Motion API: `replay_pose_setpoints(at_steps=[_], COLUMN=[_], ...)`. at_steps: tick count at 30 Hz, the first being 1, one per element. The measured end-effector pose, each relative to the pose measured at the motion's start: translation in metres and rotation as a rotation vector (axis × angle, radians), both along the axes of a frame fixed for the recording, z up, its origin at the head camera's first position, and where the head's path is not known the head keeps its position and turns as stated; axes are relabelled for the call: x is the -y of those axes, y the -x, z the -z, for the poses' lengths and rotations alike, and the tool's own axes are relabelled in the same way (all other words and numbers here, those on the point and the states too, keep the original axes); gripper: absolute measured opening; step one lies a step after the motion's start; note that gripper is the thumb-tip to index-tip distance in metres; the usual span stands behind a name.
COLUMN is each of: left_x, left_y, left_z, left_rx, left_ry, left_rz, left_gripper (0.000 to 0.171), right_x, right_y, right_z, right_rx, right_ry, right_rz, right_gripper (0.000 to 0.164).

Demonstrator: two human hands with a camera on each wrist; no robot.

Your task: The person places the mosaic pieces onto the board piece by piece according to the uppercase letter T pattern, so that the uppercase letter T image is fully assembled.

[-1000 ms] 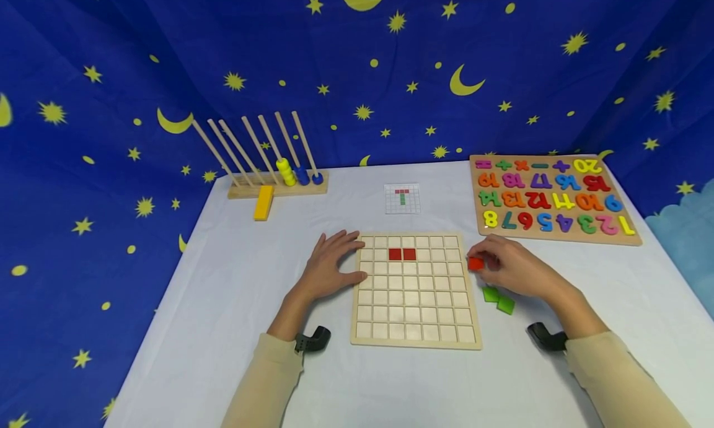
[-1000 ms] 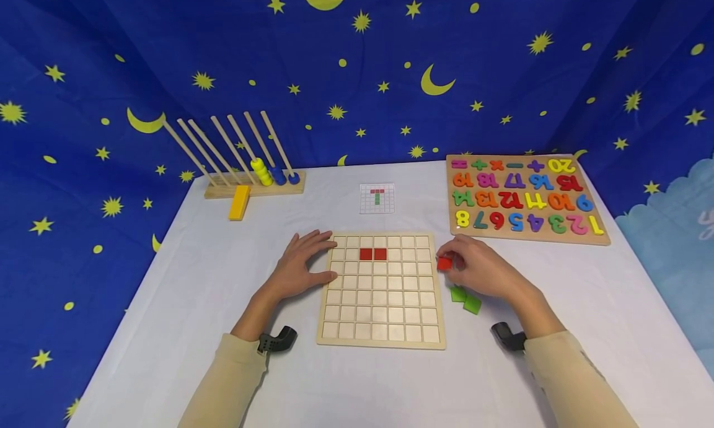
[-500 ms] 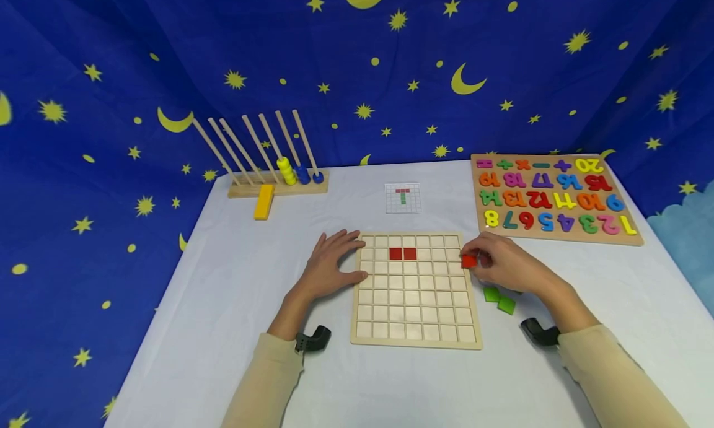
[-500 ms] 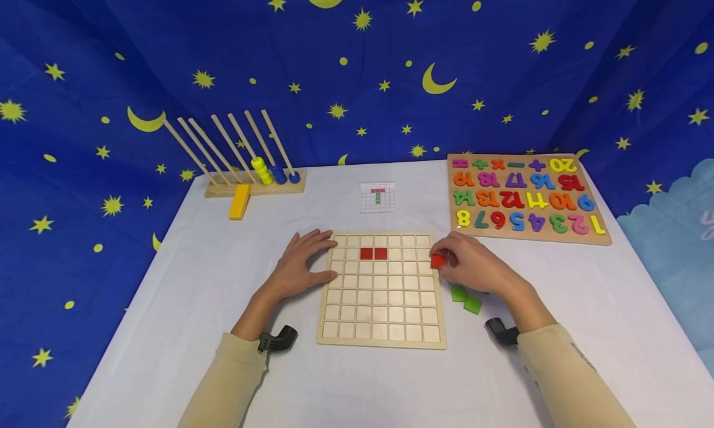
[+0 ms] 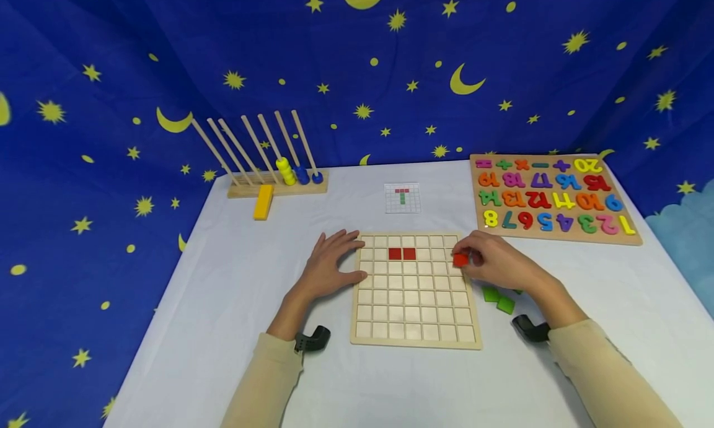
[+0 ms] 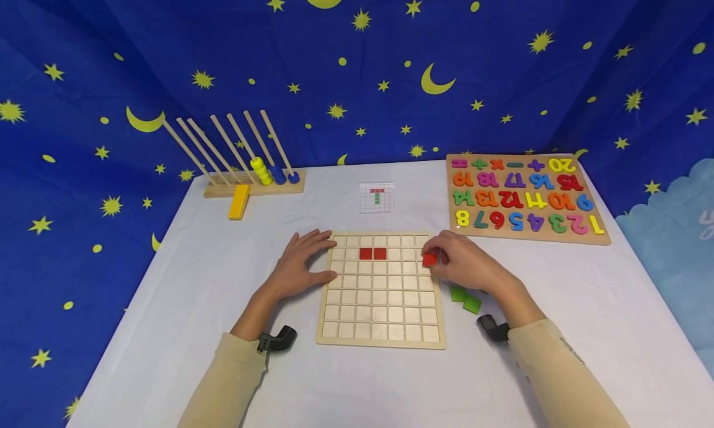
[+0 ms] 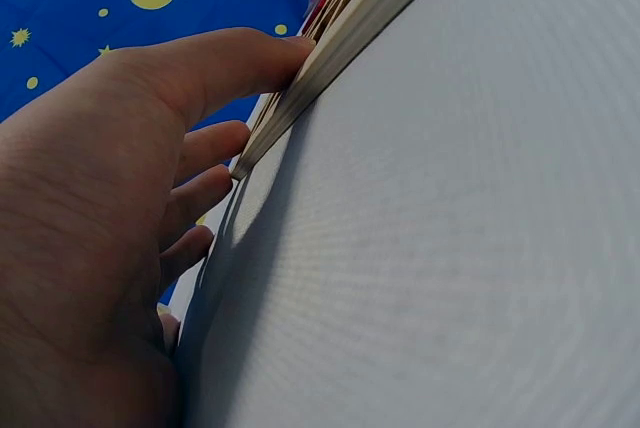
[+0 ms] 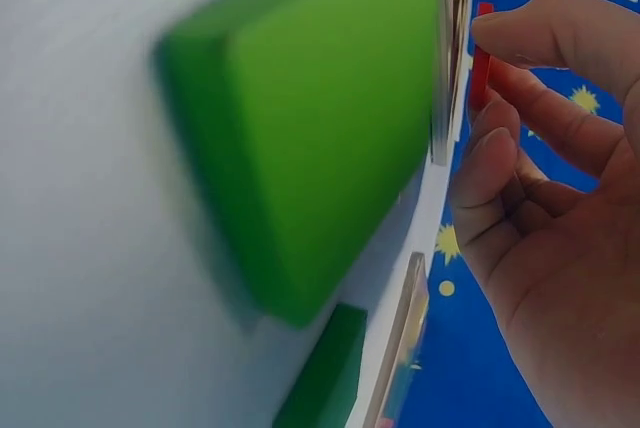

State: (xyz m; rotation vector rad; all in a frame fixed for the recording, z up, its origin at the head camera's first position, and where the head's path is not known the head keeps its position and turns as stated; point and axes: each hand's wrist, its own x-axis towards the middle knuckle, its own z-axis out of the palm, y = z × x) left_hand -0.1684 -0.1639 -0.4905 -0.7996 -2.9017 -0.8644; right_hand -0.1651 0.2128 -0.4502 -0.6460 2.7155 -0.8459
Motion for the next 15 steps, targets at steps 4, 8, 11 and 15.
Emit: replay_pose_setpoints(at_steps=[4,8,11,15], left_x=[0.000,0.000,0.000,0.000], left_y=[0.000,0.000,0.000,0.000], left_z=[0.000,0.001,0.000,0.000], left_rx=[0.000,-0.001,-0.001,-0.002], left_ry=[0.003,0.014,0.017,0.012], left_rz=[-0.001,-0.008,-0.012,-0.010], left_gripper=[0.066,0.066,0.066,0.065], right_x=[0.005,0.009,0.011,0.015], right_y=[0.001,0.002,0.004,0.006], right_z=[-0.001,-0.002,-0.002,-0.002], right_rx=[0.008,0.012,0.015,0.012], right_ry=[-0.003,-0.002,-0.002,-0.003], right_rz=[-0.001,-0.003,-0.005,-0.006], right_gripper=[0.034,0.036,0.036,0.035])
